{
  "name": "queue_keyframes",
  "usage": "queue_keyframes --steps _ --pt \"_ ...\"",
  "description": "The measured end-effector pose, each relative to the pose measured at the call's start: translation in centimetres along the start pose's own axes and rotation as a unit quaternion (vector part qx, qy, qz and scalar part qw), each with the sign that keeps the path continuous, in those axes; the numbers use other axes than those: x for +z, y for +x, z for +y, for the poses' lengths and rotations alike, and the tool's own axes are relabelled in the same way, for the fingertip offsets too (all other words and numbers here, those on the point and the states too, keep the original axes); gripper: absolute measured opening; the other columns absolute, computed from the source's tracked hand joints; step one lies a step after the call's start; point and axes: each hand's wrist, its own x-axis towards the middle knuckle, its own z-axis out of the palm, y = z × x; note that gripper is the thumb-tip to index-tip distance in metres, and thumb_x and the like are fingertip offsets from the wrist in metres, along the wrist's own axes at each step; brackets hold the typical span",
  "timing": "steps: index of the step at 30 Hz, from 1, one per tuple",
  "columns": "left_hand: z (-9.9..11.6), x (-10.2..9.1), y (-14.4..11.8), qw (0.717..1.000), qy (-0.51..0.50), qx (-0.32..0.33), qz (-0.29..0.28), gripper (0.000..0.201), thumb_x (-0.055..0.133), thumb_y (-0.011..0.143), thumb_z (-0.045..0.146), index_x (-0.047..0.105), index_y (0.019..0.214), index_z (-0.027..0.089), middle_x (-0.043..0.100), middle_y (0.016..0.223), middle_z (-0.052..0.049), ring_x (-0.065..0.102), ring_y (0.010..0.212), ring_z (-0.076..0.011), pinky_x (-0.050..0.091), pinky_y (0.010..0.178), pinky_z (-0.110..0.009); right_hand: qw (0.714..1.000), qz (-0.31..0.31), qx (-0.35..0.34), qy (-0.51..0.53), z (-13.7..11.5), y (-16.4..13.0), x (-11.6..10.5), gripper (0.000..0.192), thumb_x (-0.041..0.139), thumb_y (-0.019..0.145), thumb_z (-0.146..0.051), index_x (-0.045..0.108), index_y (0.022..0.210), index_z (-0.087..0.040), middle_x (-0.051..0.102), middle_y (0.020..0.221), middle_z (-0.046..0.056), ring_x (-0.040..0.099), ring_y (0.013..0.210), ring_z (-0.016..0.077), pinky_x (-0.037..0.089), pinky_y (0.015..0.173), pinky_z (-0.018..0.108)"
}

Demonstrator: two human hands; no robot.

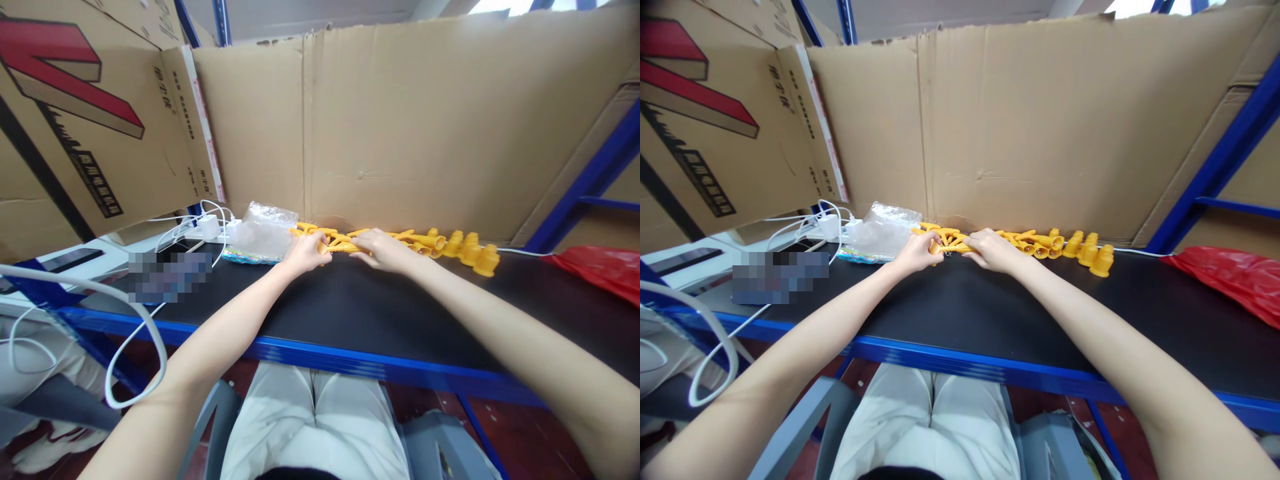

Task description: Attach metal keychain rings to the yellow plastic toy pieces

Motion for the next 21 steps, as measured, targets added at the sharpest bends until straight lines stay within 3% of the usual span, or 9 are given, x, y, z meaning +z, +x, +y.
queue_keyframes --steps 6,11,14,17,21 --pt "0.1 0.0 -0.3 1.0 0.008 0.019 0.002 0.032 0.061 0.067 0.028 0.06 0.097 0.019 0.062 0.068 -0.001 0.054 0.061 -0.0154 0.036 0.06 -0.026 0.992 -0.051 0.082 0.078 -0.4 0.1 -0.7 0.031 0.047 0.089 -0.041 0.06 0.076 -0.017 0.06 0.075 0.006 0.051 0.066 0.0163 0.035 0.063 0.028" --pt "0.1 0.1 -0.2 1.0 0.001 0.016 -0.005 0.032 0.061 0.066 0.027 0.061 0.097 0.019 0.063 0.069 -0.001 0.055 0.063 -0.0157 0.037 0.061 -0.026 0.979 -0.067 0.136 0.135 -0.3 0.0 -0.6 0.032 0.05 0.086 -0.045 0.065 0.085 -0.017 0.063 0.077 0.005 0.053 0.065 0.0158 0.036 0.06 0.027" --pt "0.1 0.1 -0.1 1.0 -0.01 0.009 -0.002 0.032 0.062 0.065 0.026 0.062 0.096 0.018 0.063 0.071 -0.002 0.055 0.064 -0.0163 0.037 0.061 -0.026 0.986 -0.021 0.112 0.125 -0.1 -0.2 0.0 0.034 0.049 0.088 -0.044 0.066 0.095 -0.016 0.065 0.083 0.007 0.057 0.072 0.0178 0.039 0.065 0.028" --pt "0.1 0.1 -0.1 1.0 -0.025 0.008 0.003 0.032 0.063 0.065 0.027 0.062 0.095 0.017 0.064 0.072 -0.003 0.055 0.065 -0.0167 0.038 0.061 -0.027 0.996 0.046 0.054 0.051 0.1 -0.5 0.7 0.037 0.05 0.088 -0.042 0.064 0.107 -0.013 0.066 0.09 0.011 0.058 0.082 0.0214 0.04 0.076 0.033" --pt "0.1 0.1 -0.1 1.0 -0.022 0.012 0.0 0.031 0.062 0.065 0.027 0.062 0.095 0.017 0.064 0.072 -0.003 0.055 0.064 -0.0168 0.037 0.06 -0.027 0.997 0.072 0.016 -0.002 0.1 -0.6 1.2 0.034 0.047 0.09 -0.038 0.064 0.101 -0.011 0.064 0.082 0.012 0.057 0.077 0.021 0.039 0.076 0.033"
